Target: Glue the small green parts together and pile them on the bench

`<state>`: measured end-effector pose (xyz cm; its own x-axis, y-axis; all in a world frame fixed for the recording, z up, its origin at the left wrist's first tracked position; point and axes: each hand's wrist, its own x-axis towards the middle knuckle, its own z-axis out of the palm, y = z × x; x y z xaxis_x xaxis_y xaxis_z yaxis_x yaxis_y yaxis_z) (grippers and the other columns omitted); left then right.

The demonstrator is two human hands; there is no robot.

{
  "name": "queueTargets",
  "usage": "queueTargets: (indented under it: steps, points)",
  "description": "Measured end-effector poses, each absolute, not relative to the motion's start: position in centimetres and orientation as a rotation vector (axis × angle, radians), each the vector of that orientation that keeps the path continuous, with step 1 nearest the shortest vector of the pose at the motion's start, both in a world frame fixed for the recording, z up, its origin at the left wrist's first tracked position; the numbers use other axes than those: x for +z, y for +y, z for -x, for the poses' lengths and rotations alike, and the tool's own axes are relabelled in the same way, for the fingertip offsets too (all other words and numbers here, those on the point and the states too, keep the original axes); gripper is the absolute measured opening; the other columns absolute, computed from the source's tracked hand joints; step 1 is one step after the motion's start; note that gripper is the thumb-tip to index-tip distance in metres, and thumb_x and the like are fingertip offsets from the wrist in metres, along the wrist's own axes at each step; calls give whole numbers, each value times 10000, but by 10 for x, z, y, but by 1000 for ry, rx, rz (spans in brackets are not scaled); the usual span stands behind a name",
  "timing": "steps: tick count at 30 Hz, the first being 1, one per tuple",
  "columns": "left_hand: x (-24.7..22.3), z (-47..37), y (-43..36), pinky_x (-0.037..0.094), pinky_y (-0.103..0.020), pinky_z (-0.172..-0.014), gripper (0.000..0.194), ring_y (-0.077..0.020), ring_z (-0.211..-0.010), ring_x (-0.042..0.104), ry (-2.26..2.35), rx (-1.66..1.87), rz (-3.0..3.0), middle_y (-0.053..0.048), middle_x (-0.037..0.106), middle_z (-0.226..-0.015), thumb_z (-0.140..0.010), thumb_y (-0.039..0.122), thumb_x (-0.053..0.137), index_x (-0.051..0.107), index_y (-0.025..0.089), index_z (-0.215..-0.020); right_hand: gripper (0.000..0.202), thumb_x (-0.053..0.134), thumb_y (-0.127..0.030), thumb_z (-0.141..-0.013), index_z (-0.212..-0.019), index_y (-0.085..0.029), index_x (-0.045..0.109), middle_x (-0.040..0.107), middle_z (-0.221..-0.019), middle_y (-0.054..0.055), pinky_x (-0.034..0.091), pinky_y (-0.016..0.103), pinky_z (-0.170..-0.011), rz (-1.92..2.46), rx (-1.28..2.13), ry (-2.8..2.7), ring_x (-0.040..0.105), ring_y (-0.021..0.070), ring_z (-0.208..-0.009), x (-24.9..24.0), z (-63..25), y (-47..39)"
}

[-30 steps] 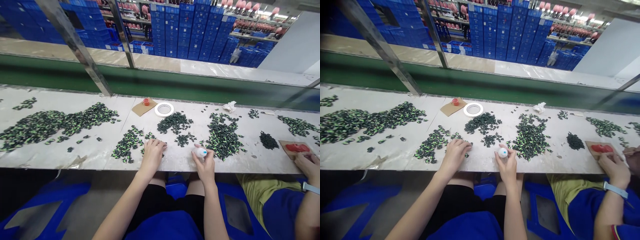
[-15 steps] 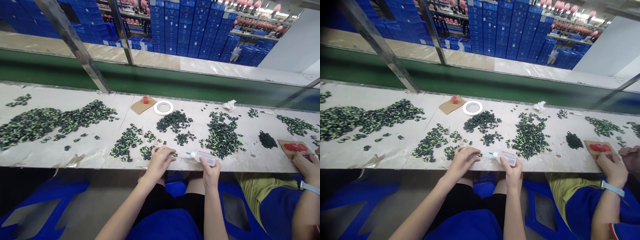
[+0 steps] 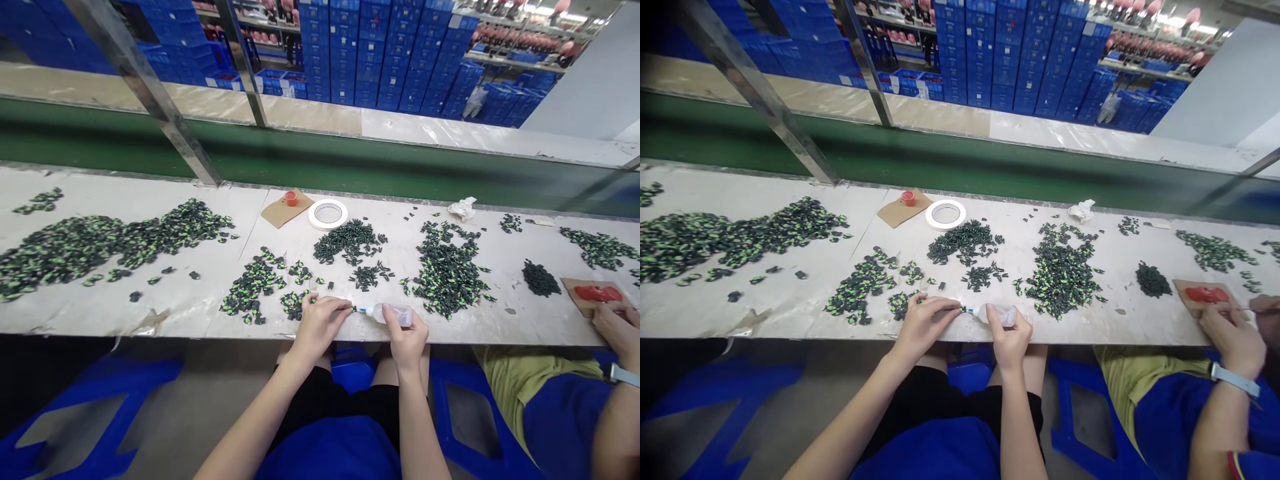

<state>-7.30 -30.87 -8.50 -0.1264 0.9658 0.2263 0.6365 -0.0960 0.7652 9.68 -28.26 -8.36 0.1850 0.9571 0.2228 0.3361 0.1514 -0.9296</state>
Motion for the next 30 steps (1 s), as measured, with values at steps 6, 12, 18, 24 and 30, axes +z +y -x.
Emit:
queueTargets:
  steps: [6, 12, 18, 24, 30]
  points:
    - [-83, 74, -309, 274, -443, -956, 53, -212, -822, 701, 1760, 1101, -1730, -21, 774, -868, -807, 217, 659, 702, 248, -799, 380, 677, -489, -731, -549, -164, 605, 549, -464, -4, 416, 253, -480, 1410, 714, -1387, 510, 144, -479, -85, -96, -283]
    - [-84, 75, -309, 269, -441, -955, 58, -215, -813, 705, 1770, 1088, -1730, -17, 775, -866, -801, 207, 668, 709, 248, -791, 378, 670, -487, -736, -559, -164, 585, 561, -474, -1, 409, 249, -473, 1421, 674, -1338, 489, 134, -468, -82, -92, -283]
    - [-85, 74, -309, 272, -446, -960, 52, -212, -817, 704, 1773, 1086, -1752, -14, 775, -872, -813, 220, 662, 705, 249, -802, 373, 663, -487, -743, -574, -161, 598, 574, -493, 2, 412, 246, -485, 1410, 684, -1340, 501, 133, -477, -83, -92, -283]
    - [-84, 74, -308, 277, -449, -969, 56, -207, -820, 704, 1800, 1057, -1751, -11, 775, -875, -823, 230, 659, 708, 248, -801, 400, 665, -480, -740, -524, -166, 546, 496, -453, -26, 379, 236, -475, 1404, 684, -1351, 438, 108, -458, -84, -92, -283]
    - [-83, 74, -308, 274, -457, -978, 57, -210, -829, 705, 1813, 1023, -1716, -3, 775, -880, -812, 213, 669, 708, 252, -798, 398, 675, -473, -730, -517, -168, 534, 480, -442, -32, 366, 237, -469, 1397, 681, -1312, 425, 106, -452, -84, -91, -283]
